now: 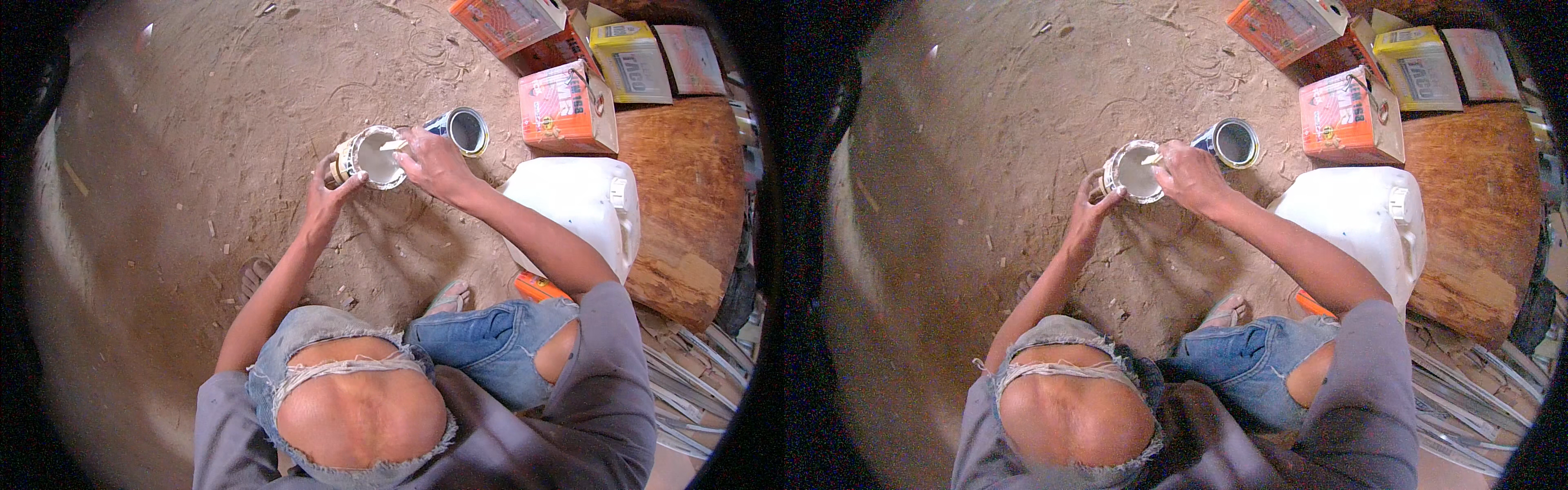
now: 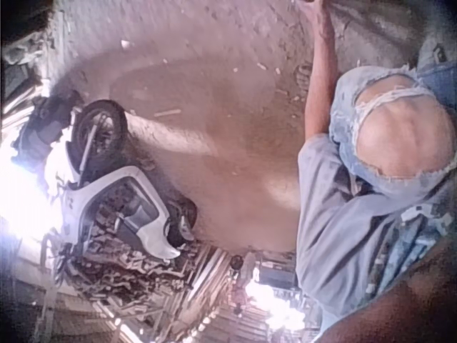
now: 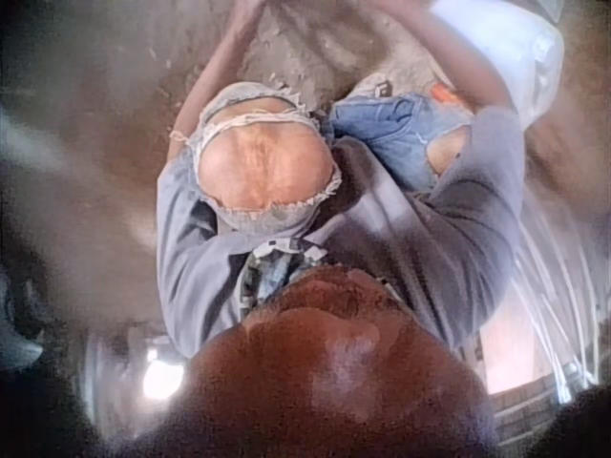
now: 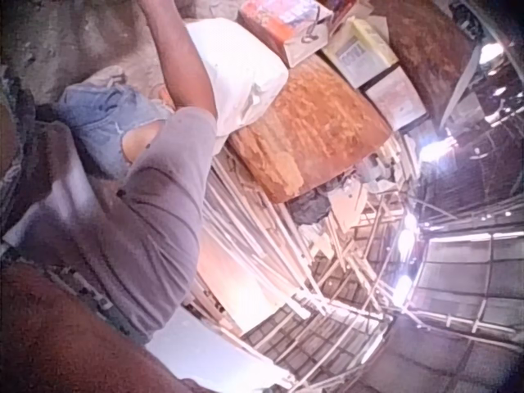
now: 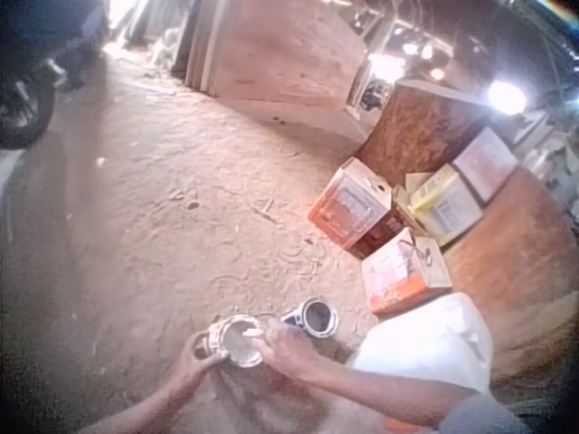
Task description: The person sits on the floor and uses a small wooden stick to mix white paint in a small container, then uses a brush to transfer blue paint from a can into a white plastic jug, and finally wipes a putty knife with a cloth.
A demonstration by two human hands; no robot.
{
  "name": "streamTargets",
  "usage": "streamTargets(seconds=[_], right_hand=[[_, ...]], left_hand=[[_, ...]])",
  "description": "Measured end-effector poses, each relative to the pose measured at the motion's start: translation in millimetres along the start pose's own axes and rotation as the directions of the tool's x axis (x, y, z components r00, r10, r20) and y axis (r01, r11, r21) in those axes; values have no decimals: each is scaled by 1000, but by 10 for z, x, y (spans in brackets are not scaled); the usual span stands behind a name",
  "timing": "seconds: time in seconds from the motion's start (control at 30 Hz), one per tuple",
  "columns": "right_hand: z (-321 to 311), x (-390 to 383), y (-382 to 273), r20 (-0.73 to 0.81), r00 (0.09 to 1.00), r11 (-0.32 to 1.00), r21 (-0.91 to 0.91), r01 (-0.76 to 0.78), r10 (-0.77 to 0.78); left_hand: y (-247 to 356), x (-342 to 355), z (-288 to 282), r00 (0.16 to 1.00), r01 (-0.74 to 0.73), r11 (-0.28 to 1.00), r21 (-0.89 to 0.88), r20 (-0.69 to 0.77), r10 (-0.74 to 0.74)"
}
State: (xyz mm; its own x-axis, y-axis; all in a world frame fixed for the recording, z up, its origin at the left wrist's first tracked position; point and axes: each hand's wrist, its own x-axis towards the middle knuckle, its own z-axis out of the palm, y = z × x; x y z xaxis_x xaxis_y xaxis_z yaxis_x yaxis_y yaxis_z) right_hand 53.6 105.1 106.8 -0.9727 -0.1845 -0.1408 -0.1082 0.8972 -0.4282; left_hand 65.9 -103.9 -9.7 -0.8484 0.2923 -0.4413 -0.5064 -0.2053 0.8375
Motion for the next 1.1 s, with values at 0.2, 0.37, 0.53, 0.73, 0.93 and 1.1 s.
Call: streamTargets(seconds=[0.2,0.37,0.53,0.73,0.93,1.1], right_hand=[[146,5,-47,53,997,994,103,47,-53],[113,131,-57,-115,991,980,182,86,-66],[-1,31,69,-42,996,997,-25,74,-75],[111,-18,7,86,994,984,162,-76,63],[31,121,-27,-26,988,962,232,-144,154],[-42,74,-3,-141,990,1000,4,-5,5]], left_hand=[[28,-18,7,1000,-5,1000,11,-8,6],[88,-59,48,1000,-13,1000,6,-8,13],[2,-24,6,1000,-22,1000,-6,-14,22],[-11,-14,12,999,-5,1000,12,-34,5],[99,-59,58,998,38,998,40,-45,-36],[21,-35,6,999,7,999,42,-36,-5]])
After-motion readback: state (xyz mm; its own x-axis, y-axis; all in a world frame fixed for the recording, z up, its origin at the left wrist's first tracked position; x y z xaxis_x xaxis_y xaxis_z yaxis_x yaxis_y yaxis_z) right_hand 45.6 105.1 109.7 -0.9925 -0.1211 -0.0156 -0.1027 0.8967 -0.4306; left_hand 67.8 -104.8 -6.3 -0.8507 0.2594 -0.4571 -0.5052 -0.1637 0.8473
